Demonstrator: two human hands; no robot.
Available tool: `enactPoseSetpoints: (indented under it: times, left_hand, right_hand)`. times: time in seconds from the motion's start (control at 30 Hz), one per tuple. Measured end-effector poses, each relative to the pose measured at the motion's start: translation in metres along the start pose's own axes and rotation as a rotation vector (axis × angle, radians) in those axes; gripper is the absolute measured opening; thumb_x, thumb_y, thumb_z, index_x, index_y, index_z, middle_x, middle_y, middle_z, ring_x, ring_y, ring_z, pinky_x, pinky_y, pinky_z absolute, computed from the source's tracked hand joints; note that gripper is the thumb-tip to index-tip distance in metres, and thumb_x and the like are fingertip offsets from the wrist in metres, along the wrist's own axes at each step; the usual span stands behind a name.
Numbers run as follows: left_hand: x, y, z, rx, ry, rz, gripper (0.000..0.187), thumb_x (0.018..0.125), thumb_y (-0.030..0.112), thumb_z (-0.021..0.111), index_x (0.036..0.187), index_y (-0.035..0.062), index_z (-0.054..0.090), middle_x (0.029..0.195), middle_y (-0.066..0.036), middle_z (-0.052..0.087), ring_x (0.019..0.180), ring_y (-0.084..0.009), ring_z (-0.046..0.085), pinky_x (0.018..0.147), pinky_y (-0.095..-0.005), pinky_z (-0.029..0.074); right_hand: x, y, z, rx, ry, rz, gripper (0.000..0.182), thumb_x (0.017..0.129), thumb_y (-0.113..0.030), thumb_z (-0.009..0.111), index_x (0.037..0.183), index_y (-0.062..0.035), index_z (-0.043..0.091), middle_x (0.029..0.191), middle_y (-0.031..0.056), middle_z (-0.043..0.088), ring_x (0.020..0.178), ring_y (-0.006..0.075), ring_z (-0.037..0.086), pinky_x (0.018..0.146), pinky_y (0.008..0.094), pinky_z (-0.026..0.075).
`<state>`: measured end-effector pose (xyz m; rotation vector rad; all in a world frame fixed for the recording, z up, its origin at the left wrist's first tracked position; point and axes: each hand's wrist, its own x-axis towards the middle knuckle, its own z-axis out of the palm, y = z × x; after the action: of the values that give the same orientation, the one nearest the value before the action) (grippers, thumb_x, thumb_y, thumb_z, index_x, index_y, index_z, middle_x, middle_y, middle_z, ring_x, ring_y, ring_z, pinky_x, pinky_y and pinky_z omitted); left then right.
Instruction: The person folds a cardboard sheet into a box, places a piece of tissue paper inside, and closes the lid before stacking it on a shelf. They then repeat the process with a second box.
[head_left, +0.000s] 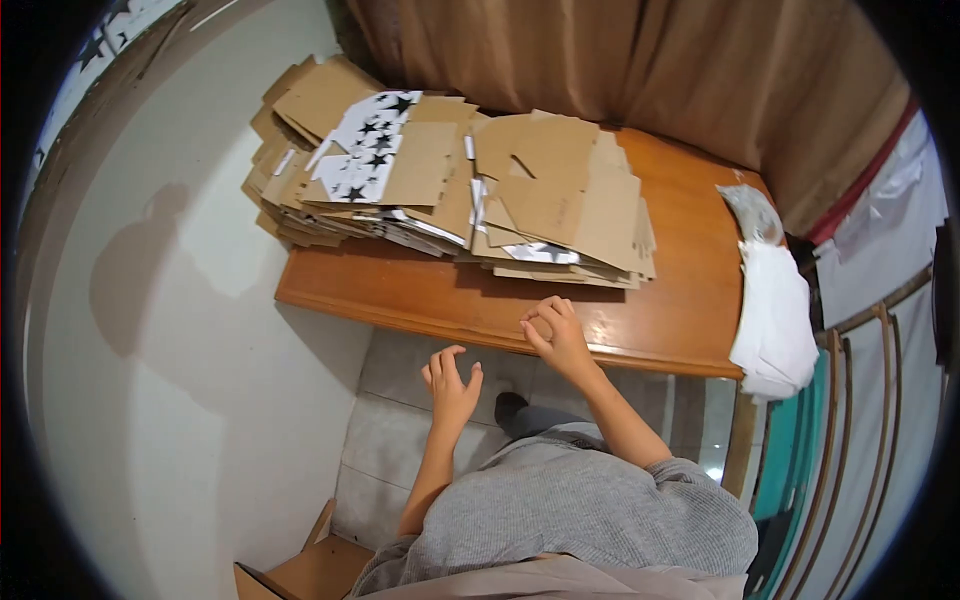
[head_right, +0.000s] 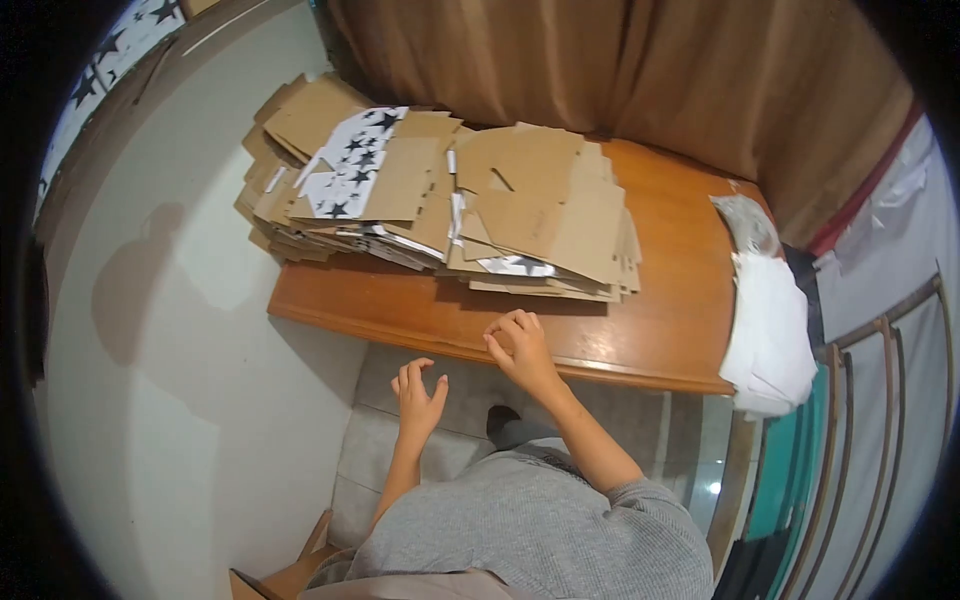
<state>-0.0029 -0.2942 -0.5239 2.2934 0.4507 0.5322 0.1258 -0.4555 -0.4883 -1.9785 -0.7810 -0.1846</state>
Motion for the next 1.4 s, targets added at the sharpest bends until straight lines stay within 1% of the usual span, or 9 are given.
enactPoseSetpoints:
  times: [0.33, 0.57, 0.73, 0.87, 1.03, 1.07, 1.13, 1.33, 1.4]
  left_hand:
    - [0.053, 0.021, 0.071, -0.13, -0.105, 0.125, 0.026, 0.079, 0.015, 0.063, 0.102, 0.0061, 0.054, 0.095, -0.012, 0.057, 0.093, -0.0315, 0.049, 0.086, -0.0413, 0.035]
    - [0.151, 0.012, 0.13, -0.044, 0.041, 0.205, 0.027, 0.078, 0.012, 0.061, 0.103, 0.0048, 0.053, 0.099, -0.014, 0.054, 0.095, -0.0329, 0.047, 0.087, -0.044, 0.035]
    - [0.208, 0.017, 0.148, 0.045, 0.1, 0.175, 0.03, 0.079, 0.01, 0.06, 0.107, 0.0043, 0.052, 0.103, -0.016, 0.053, 0.099, -0.0335, 0.046, 0.091, -0.0435, 0.035]
    - [0.247, 0.011, 0.154, 0.148, 0.191, 0.102, 0.037, 0.083, 0.012, 0.057, 0.117, 0.0035, 0.048, 0.112, -0.017, 0.048, 0.106, -0.0361, 0.044, 0.092, -0.0463, 0.037]
    - [0.273, 0.001, 0.151, 0.173, 0.098, 0.005, 0.038, 0.083, 0.015, 0.059, 0.119, 0.0063, 0.051, 0.111, -0.016, 0.053, 0.106, -0.0353, 0.047, 0.091, -0.0443, 0.038]
    - [0.275, 0.001, 0.148, 0.203, 0.079, -0.024, 0.037, 0.083, 0.016, 0.06, 0.118, 0.0082, 0.052, 0.108, -0.015, 0.054, 0.105, -0.0338, 0.049, 0.091, -0.0428, 0.038]
    - [0.284, -0.023, 0.152, 0.123, 0.046, 0.014, 0.034, 0.083, 0.02, 0.062, 0.115, 0.009, 0.054, 0.106, -0.014, 0.055, 0.102, -0.032, 0.05, 0.089, -0.0418, 0.039]
    - [0.295, -0.025, 0.134, 0.073, -0.155, 0.0, 0.028, 0.084, 0.026, 0.067, 0.102, 0.005, 0.062, 0.091, -0.008, 0.057, 0.086, -0.0211, 0.054, 0.082, -0.036, 0.043]
    - [0.303, -0.031, 0.134, -0.397, -0.616, -0.249, 0.027, 0.085, 0.024, 0.066, 0.101, 0.0032, 0.062, 0.097, -0.004, 0.06, 0.086, -0.0159, 0.053, 0.078, -0.0283, 0.04]
  right_hand:
    - [0.0, 0.051, -0.041, -0.09, 0.097, 0.014, 0.009, 0.079, -0.012, 0.065, 0.085, -0.0054, 0.062, 0.086, 0.0103, 0.056, 0.086, 0.0286, 0.052, 0.078, 0.0387, 0.042]
    - [0.077, 0.128, -0.04, 0.082, 0.15, 0.279, 0.05, 0.079, -0.013, 0.065, 0.122, -0.0019, 0.042, 0.089, 0.0153, 0.057, 0.08, 0.0261, 0.057, 0.074, 0.0355, 0.048]
    - [0.139, 0.183, -0.02, 0.107, 0.234, 0.504, 0.055, 0.08, -0.02, 0.069, 0.123, 0.0031, 0.044, 0.086, 0.013, 0.06, 0.076, 0.0203, 0.061, 0.07, 0.0313, 0.05]
    - [0.167, 0.19, -0.021, 0.044, 0.126, 0.666, 0.061, 0.078, -0.027, 0.07, 0.119, 0.0078, 0.043, 0.096, 0.0254, 0.064, 0.089, 0.0334, 0.065, 0.078, 0.0381, 0.051]
    - [0.18, 0.193, -0.024, 0.116, -0.031, 0.679, 0.05, 0.087, -0.024, 0.063, 0.124, 0.0024, 0.042, 0.102, 0.0214, 0.064, 0.093, 0.032, 0.063, 0.081, 0.0352, 0.049]
    - [0.18, 0.192, -0.019, 0.118, -0.016, 0.69, 0.05, 0.087, -0.024, 0.063, 0.124, 0.0024, 0.042, 0.102, 0.0214, 0.064, 0.093, 0.032, 0.063, 0.081, 0.0352, 0.049]
    - [0.172, 0.193, -0.01, 0.757, 0.168, 0.761, 0.037, 0.093, -0.015, 0.053, 0.126, -0.0017, 0.042, 0.11, 0.0176, 0.061, 0.099, 0.0261, 0.06, 0.086, 0.0335, 0.046]
    - [0.146, 0.163, -0.027, 0.751, 0.335, 0.786, 0.032, 0.096, -0.009, 0.047, 0.127, -0.0046, 0.042, 0.112, 0.0135, 0.06, 0.099, 0.019, 0.058, 0.085, 0.0312, 0.046]
    - [0.129, 0.163, -0.032, 0.855, 0.358, 0.771, 0.031, 0.096, -0.01, 0.046, 0.127, -0.0062, 0.042, 0.113, 0.0117, 0.06, 0.101, 0.0172, 0.058, 0.086, 0.0298, 0.046]
